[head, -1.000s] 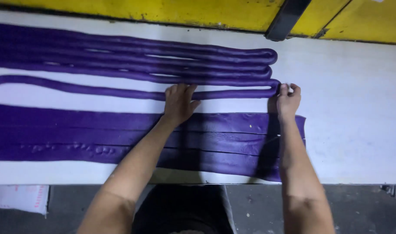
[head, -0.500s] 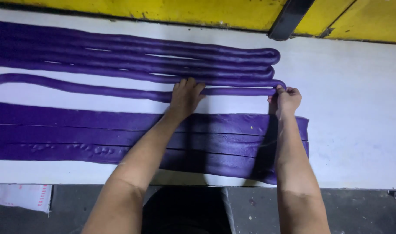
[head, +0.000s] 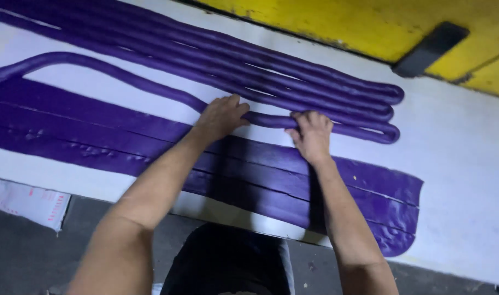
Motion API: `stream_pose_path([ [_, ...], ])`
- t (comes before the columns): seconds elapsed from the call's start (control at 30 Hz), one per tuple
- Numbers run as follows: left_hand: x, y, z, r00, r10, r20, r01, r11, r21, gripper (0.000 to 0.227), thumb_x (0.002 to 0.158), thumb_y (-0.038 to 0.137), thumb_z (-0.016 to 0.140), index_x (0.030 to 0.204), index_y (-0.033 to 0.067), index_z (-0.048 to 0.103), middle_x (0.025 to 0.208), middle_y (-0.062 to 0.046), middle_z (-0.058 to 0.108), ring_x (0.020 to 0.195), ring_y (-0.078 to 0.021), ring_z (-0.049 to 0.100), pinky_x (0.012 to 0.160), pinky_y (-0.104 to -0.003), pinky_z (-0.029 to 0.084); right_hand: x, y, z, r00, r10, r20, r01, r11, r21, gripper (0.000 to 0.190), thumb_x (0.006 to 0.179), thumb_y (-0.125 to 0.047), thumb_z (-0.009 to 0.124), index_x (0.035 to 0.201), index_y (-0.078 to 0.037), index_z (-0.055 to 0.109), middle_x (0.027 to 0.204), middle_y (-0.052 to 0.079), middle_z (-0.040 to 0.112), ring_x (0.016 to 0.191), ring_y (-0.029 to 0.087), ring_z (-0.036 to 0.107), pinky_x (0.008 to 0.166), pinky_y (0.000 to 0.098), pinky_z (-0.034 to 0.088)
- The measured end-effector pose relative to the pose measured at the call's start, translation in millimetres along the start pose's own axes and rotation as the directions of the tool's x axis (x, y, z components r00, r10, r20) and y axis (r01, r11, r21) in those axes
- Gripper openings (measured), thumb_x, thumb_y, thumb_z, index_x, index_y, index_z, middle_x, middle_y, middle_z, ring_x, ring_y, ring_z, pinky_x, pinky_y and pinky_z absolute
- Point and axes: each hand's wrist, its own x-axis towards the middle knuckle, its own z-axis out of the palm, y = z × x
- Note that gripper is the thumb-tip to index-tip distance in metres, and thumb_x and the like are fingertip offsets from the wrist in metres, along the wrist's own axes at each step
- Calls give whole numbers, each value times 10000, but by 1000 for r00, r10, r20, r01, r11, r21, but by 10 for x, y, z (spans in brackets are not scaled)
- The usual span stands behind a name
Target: The person rolls a long strip of purple dough into a thin rope on a white table. They fold the rope back and forth to form a long, accordion-like shape and then coil it into a loop.
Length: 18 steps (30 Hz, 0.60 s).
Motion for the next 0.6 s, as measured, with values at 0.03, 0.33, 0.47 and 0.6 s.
stream_pose_path([
  [0.03, -92, -284, -132, 1000, -14, 6, 14, 1000, -14, 451, 928, 519, 688, 1254, 210, 643, 1016, -38, 542, 965, -260, 667, 880, -426, 546, 48, 47, 14, 1000, -7, 19, 7, 1000, -2, 474, 908, -405, 746, 1337, -231, 644, 1169, 40, 585, 1173, 289, 533, 1061, 514, 332],
  [0.33, 69, -276, -66, 942, -279, -184, 299, 950, 87, 269, 905, 264, 679, 1142, 136, 681, 1079, -135, 614, 973, -373, 630, 796, -579, 484, 57, 1, 130, 970, 237, 48, -236, 972, -25, 402, 939, -442, 754, 1255, -221, 639, 1178, 48, 540, 1151, 337, 553, 993, 543, 404],
  [0.47, 134, -344, 202, 935, -338, -111, 323, 937, -136, 406, 899, 253, 674, 1274, 120, 591, 1187, -165, 583, 1089, -440, 597, 903, -648, 423, 311, -630, 229, 998, 64, -29, -68, 988, -140, 509, 881, -468, 777, 1280, -180, 645, 1134, 72, 518, 1092, 332, 527, 959, 504, 402],
  [0.6, -112, -483, -303, 990, -126, 64, 140, 938, -317, 678, 905, 493, 700, 1461, 177, 478, 1326, -108, 563, 1257, -353, 560, 1067, -559, 379, 711, -1083, 632, 988, 32, -154, -39, 998, -43, 557, 815, -507, 837, 1234, -187, 658, 1080, 70, 481, 1040, 351, 511, 883, 488, 411],
])
